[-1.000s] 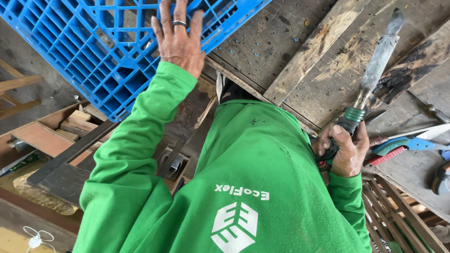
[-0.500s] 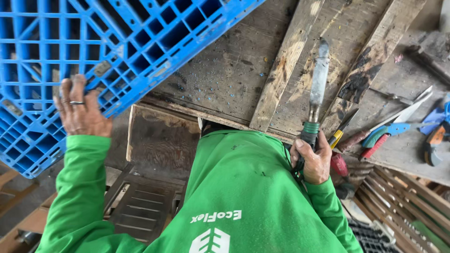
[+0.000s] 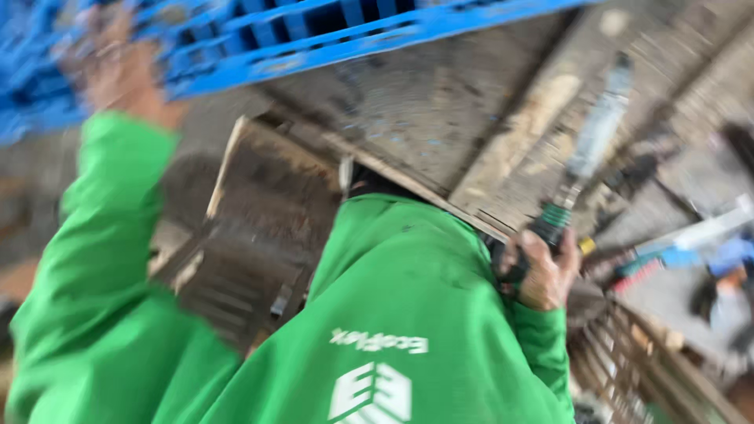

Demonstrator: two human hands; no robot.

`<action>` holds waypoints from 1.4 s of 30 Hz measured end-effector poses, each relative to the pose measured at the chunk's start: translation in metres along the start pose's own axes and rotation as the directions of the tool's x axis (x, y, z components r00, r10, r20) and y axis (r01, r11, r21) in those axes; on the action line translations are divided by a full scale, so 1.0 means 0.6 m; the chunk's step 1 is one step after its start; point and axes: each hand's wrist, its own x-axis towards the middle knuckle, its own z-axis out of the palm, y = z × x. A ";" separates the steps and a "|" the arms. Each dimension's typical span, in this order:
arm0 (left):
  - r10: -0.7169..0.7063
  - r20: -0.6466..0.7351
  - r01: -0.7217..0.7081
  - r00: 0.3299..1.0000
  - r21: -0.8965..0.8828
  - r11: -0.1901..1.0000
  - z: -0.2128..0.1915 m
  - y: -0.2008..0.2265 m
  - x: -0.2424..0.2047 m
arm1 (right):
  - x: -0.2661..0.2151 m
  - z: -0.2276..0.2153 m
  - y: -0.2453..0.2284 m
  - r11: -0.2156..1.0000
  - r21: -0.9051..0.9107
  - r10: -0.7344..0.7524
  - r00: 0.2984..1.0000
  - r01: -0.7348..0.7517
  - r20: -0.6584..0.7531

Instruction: The person uses a soldering iron to melt and smooth the edges of a blue plastic crate. They repeatedly apply heat to different sections of the crate's grid structure, holding the crate steady with one hand while manipulating the tool with the other.

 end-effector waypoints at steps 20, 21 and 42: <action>-0.396 0.074 0.181 0.915 -0.953 0.241 0.152 0.496 -0.093 | 0.036 0.058 -0.043 0.897 -0.358 -0.010 0.824 0.257 0.566; -0.416 0.062 0.173 0.907 -0.956 0.235 0.150 0.486 -0.088 | 0.034 0.062 -0.043 0.892 -0.368 -0.013 0.828 0.263 0.561; -0.005 0.155 0.074 0.988 -0.444 0.893 0.163 0.163 -0.024 | 0.027 0.366 -0.030 0.999 -0.048 0.018 0.988 -0.011 0.152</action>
